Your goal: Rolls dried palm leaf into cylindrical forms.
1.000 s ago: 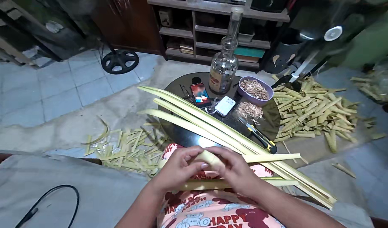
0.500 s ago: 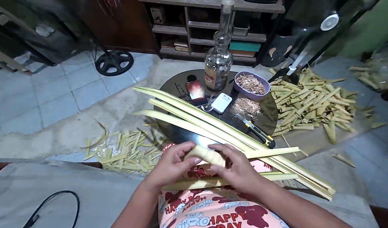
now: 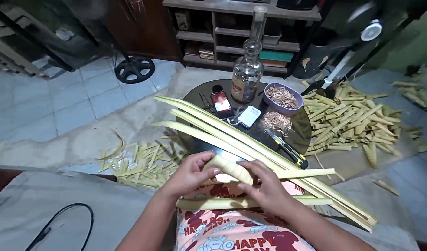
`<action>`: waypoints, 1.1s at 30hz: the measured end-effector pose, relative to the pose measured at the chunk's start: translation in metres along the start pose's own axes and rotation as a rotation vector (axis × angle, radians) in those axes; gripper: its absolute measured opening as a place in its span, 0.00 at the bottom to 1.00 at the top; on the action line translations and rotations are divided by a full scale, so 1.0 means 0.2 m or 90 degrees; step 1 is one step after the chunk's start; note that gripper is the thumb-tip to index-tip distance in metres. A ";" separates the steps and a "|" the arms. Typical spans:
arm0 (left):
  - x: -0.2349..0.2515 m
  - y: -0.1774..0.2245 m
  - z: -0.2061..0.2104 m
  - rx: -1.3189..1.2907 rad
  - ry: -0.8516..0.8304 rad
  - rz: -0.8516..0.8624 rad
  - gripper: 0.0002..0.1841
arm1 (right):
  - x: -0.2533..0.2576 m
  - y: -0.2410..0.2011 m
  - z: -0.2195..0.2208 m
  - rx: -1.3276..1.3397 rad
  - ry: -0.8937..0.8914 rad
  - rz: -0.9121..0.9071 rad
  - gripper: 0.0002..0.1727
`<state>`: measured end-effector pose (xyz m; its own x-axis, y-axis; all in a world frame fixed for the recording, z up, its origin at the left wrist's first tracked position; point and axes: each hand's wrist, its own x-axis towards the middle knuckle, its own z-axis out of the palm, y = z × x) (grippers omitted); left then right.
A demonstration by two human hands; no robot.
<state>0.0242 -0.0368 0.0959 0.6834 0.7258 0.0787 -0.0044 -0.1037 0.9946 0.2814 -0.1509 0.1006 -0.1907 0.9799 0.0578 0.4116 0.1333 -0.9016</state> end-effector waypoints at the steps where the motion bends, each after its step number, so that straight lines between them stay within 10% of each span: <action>1: 0.00 0.00 0.00 0.001 -0.002 -0.003 0.10 | -0.01 0.01 0.01 -0.095 0.013 -0.052 0.28; 5: 0.00 0.00 -0.01 -0.007 0.003 -0.007 0.11 | -0.01 -0.01 0.00 0.306 -0.034 0.168 0.20; 9: 0.00 0.00 -0.02 0.007 0.014 -0.038 0.12 | -0.02 0.00 0.00 -0.104 0.021 -0.052 0.27; 12: -0.01 -0.02 -0.01 0.006 0.020 -0.069 0.12 | -0.02 -0.03 -0.01 0.295 -0.033 0.175 0.21; 16: -0.02 -0.04 -0.01 0.030 0.002 -0.077 0.11 | -0.05 -0.01 -0.02 -0.115 0.032 -0.052 0.28; 20: -0.01 -0.06 -0.02 0.012 -0.005 -0.081 0.11 | -0.04 -0.03 -0.04 0.305 -0.018 0.196 0.21; 24: 0.00 -0.07 -0.04 -0.001 -0.008 -0.085 0.11 | -0.06 0.00 -0.05 -0.085 0.046 -0.030 0.26; 27: 0.01 -0.07 -0.04 -0.015 -0.001 -0.095 0.12 | -0.05 -0.01 -0.05 0.268 -0.004 0.187 0.21; 31: 0.01 -0.08 -0.05 -0.017 0.001 -0.094 0.12 | -0.09 0.02 -0.06 -0.129 0.048 -0.033 0.28; 33: 0.02 -0.08 -0.06 -0.027 0.000 -0.093 0.12 | -0.09 0.03 -0.07 0.019 0.020 0.041 0.22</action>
<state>0.0181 -0.0250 0.0817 0.6794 0.7307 -0.0671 0.0641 0.0319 0.9974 0.2988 -0.1652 0.1003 -0.1359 0.9906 0.0128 0.3954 0.0661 -0.9161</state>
